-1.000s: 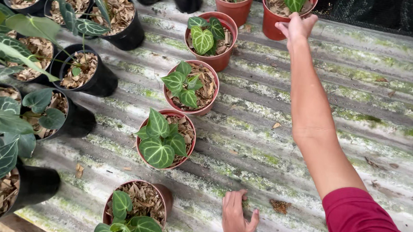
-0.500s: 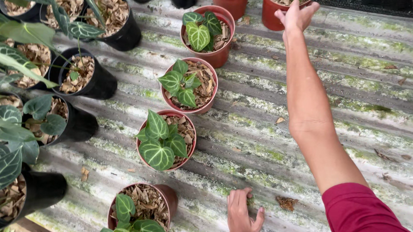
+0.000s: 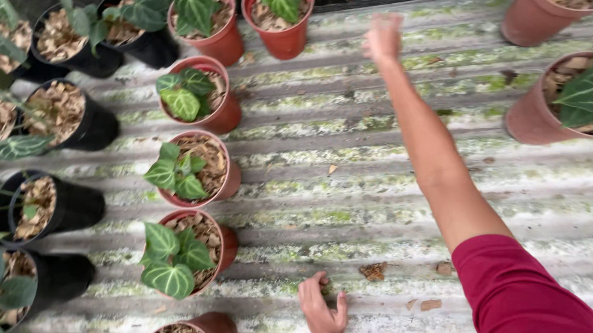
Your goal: The person picks up potted plants from a corrugated metal shelf and places them in a new arrangement. They handle the pots one at a time, moving them to different positions on the shelf.
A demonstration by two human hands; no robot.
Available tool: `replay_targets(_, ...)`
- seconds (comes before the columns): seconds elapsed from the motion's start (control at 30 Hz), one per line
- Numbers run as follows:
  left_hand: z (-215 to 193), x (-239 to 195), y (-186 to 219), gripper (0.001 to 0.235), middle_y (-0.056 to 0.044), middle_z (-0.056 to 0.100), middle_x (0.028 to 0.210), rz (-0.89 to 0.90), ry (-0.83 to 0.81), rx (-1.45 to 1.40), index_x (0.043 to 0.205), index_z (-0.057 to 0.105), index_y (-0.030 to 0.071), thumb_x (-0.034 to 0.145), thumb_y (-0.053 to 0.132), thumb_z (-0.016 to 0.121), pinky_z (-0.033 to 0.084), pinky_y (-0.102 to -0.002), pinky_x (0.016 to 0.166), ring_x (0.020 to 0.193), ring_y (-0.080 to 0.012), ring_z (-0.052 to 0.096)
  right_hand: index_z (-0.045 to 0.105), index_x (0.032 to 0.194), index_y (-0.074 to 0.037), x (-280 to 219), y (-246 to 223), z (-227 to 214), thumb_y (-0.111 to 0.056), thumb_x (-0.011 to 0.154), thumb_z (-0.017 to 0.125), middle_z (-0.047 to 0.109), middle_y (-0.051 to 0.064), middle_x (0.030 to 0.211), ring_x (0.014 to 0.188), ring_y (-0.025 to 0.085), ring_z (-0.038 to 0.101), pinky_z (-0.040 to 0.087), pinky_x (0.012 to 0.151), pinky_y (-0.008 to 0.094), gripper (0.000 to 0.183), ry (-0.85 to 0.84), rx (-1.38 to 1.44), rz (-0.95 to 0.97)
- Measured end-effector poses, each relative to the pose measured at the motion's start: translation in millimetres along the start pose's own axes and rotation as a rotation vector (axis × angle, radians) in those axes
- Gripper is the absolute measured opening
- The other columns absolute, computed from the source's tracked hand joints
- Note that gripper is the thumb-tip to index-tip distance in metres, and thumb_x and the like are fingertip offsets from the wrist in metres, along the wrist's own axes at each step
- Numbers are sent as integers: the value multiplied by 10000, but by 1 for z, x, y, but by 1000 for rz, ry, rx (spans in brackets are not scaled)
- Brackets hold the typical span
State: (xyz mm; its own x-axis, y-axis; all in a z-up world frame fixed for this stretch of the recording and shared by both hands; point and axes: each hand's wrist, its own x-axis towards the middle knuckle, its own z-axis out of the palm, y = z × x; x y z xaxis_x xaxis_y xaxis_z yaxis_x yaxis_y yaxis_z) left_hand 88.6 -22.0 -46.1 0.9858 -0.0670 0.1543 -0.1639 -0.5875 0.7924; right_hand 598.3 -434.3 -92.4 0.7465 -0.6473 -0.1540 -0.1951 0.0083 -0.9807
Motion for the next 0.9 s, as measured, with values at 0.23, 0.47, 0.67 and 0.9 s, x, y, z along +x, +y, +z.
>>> replay_targets(0.23, 3, -4, -2, 472, -124, 601, 861, -24, 0, 43, 1102, 646, -22, 771, 313, 678, 453, -430, 776, 851, -286, 549, -67, 1560, -167, 71, 18, -231, -665, 952, 481, 668, 202, 796, 527, 279, 615, 495, 422, 410, 958, 634, 652, 123)
replay_targets(0.47, 5, -1, -9, 493, -127, 608, 879, 25, 17, 48, 1106, 641, -23, 764, 329, 689, 461, -422, 768, 850, -275, 545, 304, 1159, -58, 87, -12, -315, -536, 1018, 327, 330, 95, 687, 505, 242, 296, 269, 418, 414, 498, 387, 929, 220)
replay_targets(0.67, 9, -5, -3, 492, -113, 584, 873, -42, -2, 74, 1106, 634, -14, 776, 349, 666, 455, -417, 774, 858, -265, 528, 153, 1337, -115, 57, -39, -285, -260, 1056, 331, 606, 224, 1042, 485, 168, 514, 449, 428, 287, 363, 642, 701, 141)
replay_targets(0.9, 11, -4, -5, 480, -104, 577, 864, -42, 9, 104, 1083, 641, 1, 810, 396, 633, 447, -419, 767, 845, -258, 520, 24, 1588, -269, -22, -77, -155, -230, 1077, 322, 518, 234, 1377, 442, 116, 505, 443, 370, 176, 593, 290, 712, 125)
